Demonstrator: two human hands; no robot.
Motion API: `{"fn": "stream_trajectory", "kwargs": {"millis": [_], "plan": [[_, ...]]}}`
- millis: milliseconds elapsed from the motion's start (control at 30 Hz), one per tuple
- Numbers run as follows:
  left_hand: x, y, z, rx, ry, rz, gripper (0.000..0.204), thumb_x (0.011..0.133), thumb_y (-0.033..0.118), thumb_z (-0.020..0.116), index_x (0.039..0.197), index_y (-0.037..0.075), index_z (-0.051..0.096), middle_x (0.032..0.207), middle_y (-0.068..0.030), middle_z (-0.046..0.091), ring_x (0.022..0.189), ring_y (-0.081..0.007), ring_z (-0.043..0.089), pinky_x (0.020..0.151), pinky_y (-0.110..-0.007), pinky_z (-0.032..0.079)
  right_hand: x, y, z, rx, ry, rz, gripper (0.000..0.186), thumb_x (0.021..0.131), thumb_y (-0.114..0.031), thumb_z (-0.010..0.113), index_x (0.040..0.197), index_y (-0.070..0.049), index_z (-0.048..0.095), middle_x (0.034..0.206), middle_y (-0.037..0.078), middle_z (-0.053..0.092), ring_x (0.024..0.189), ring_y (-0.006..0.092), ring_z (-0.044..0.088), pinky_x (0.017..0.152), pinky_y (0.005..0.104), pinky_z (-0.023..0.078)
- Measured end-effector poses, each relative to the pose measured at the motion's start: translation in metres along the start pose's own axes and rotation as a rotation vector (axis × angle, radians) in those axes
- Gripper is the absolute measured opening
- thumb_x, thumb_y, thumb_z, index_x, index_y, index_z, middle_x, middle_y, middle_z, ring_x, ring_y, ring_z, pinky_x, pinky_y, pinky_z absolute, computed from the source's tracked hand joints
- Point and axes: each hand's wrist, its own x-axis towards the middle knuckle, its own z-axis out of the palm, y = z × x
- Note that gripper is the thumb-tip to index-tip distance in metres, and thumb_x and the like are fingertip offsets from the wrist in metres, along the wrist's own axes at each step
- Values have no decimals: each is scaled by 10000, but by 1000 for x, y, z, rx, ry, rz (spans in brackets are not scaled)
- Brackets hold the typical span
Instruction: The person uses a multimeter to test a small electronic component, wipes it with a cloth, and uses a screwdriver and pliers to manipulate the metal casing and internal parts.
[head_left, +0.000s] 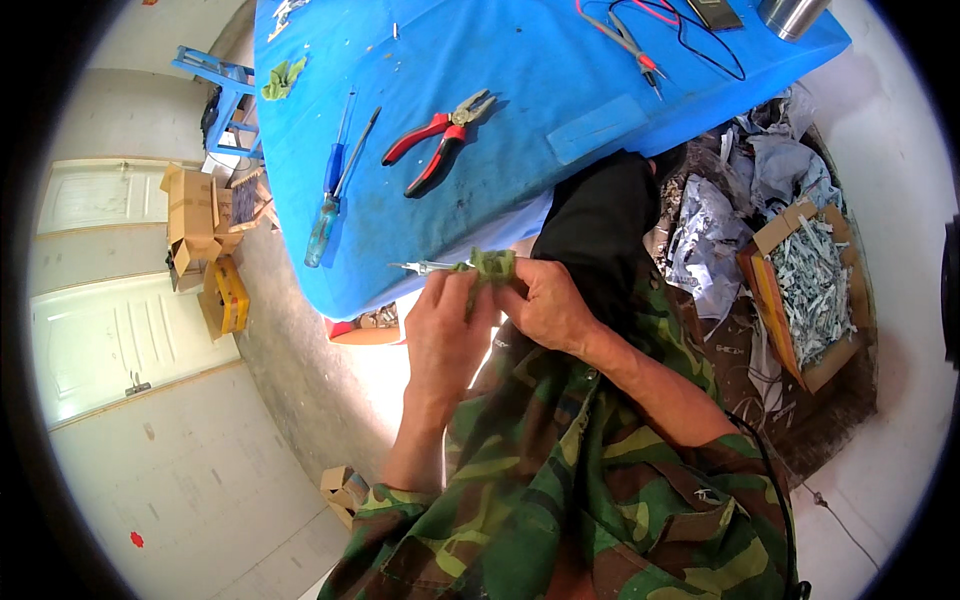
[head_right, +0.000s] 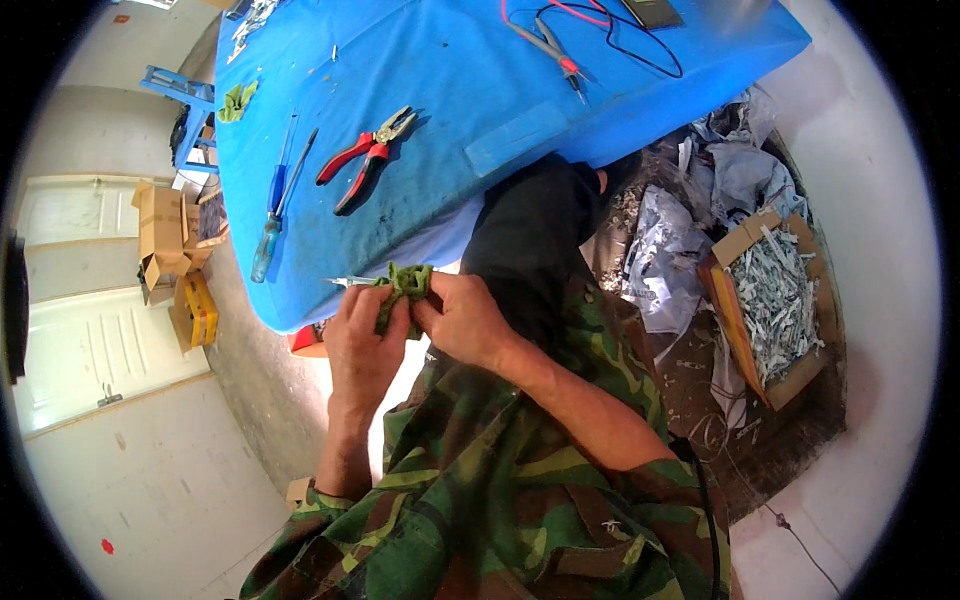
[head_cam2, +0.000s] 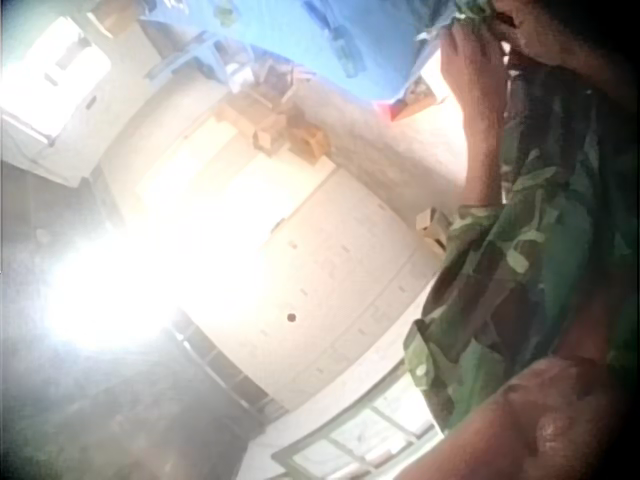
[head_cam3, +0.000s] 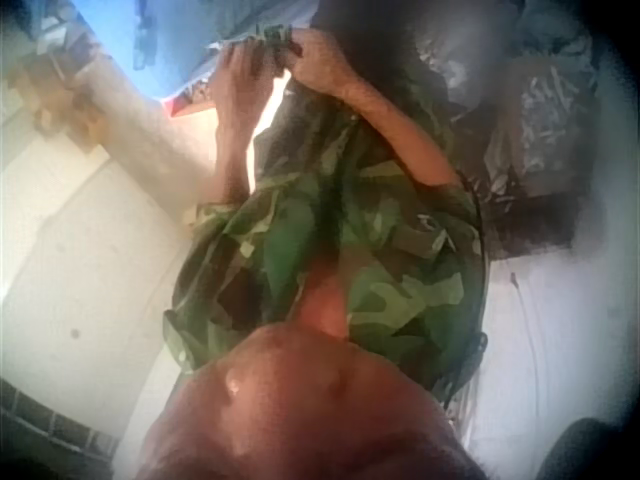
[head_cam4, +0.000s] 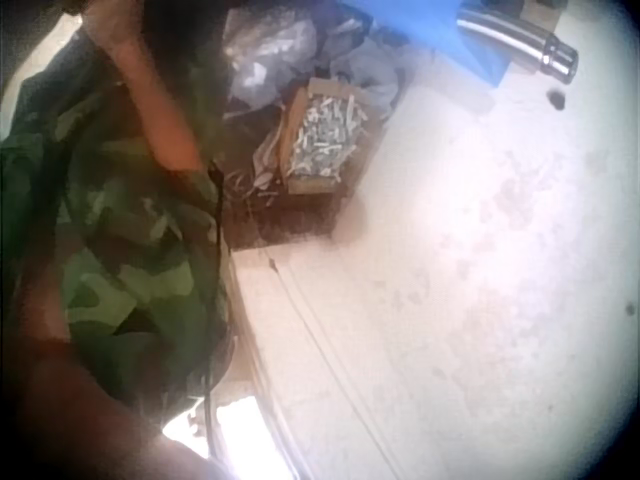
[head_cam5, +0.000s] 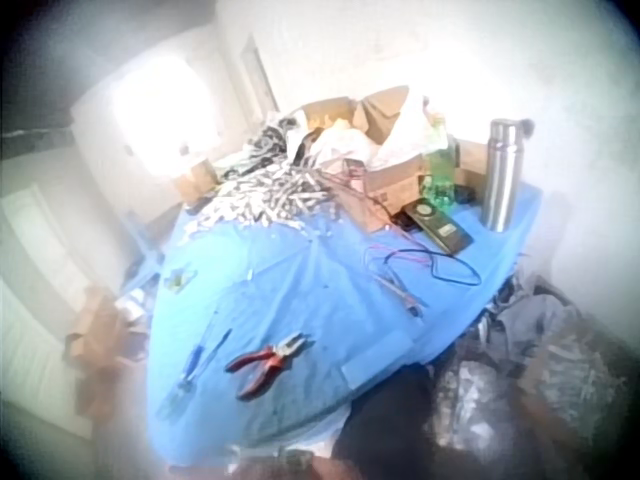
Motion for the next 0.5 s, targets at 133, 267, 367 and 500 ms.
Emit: {"fn": "stream_trajectory", "kwargs": {"millis": [133,267,367,500], "plan": [[6,-12,-3,46,35,-35,152,885,37,760,1000,-1,668,931,-158,687,798,-357,682,695,-420,537,-4,-2,2,-45,26,-62,131,940,-92,678,875,19,652,714,234,624,625,407,633,563,431,465],[0,-36,-13,15,71,-122,106,910,44,741,993,10,684,900,-169,677,764,-350,680,671,-420,540,-5,10,8,-123,52,-174,170,940,-113,692,835,-2,617,676,231,586,619,429,602,551,454,450],[-1,-43,-26,94,146,-221,138,918,49,755,1013,-24,688,910,-158,695,797,-276,680,714,-367,535,-7,7,8,-127,67,-176,159,936,-105,699,843,-5,618,685,226,594,622,426,605,547,450,451],[1,-47,-38,50,198,-238,149,925,64,759,1034,-24,706,918,-149,712,791,-232,695,714,-359,549,-7,-3,7,-95,115,-193,127,917,-64,704,844,-6,617,726,218,620,641,427,625,547,457,460]]}}
